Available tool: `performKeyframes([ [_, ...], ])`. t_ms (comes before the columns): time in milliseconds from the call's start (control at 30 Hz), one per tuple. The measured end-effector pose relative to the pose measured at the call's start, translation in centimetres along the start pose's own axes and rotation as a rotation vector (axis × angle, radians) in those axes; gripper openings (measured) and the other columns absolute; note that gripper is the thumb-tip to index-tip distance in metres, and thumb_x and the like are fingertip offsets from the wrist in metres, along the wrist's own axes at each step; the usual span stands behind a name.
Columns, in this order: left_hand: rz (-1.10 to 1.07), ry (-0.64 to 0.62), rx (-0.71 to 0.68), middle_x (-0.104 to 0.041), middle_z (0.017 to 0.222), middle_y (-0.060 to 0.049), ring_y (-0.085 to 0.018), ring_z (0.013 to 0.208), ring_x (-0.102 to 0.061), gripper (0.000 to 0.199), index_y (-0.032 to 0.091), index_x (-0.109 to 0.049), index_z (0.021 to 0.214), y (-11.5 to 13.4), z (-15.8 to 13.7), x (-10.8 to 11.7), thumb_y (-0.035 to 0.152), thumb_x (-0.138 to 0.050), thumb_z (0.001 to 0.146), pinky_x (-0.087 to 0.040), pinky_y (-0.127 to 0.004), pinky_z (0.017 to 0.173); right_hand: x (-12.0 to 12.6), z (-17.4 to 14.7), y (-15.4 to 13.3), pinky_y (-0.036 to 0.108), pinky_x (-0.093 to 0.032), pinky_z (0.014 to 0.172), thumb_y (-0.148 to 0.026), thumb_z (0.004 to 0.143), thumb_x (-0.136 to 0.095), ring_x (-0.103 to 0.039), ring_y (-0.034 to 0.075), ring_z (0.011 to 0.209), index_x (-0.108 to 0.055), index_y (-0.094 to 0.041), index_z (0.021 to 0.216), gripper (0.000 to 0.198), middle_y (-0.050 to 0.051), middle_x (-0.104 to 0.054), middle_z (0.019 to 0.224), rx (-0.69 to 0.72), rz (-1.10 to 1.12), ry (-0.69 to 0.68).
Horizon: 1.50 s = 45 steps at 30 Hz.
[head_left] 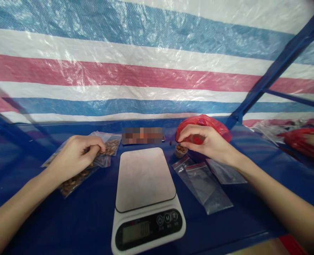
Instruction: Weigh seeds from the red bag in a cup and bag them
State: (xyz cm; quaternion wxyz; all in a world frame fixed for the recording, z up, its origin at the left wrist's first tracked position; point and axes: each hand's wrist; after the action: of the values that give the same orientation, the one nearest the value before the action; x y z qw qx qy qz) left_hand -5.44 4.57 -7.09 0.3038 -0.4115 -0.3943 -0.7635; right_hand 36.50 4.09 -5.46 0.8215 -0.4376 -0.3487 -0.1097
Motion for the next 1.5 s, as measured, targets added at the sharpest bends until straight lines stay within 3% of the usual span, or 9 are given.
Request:
performKeyframes([
  [667,-0.014,-0.026,-0.021,-0.075,0.069,0.001,-0.017,0.057,-0.067,0.039,0.021,-0.076,0.071,-0.53,-0.07,-0.10,0.029,-0.041,0.088,-0.047,-0.028,0.062,0.63,0.05,0.44,0.035,-0.062,0.076,-0.042,0.088,-0.084,-0.076,0.022,0.083,-0.083,-0.021,0.091,0.022,0.008,-0.082,0.091,-0.040,0.082,-0.044],
  [1500,-0.014,-0.044,-0.025,-0.072,0.065,0.001,-0.016,0.055,-0.064,0.039,0.021,-0.075,0.070,-0.29,0.00,-0.08,0.028,-0.041,0.087,-0.043,-0.029,0.061,-0.06,0.04,0.60,0.036,-0.064,0.076,-0.048,0.082,-0.089,-0.077,0.023,0.081,-0.083,-0.022,0.089,0.028,0.008,-0.082,0.088,-0.101,0.158,0.063],
])
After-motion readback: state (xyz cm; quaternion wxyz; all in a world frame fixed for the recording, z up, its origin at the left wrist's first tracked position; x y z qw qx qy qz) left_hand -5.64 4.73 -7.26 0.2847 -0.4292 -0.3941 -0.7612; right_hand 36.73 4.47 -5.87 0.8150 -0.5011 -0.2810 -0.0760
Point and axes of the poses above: each hand's wrist, its own z-axis towards the middle knuckle, its own x-axis out of the back of the hand, y = z × x
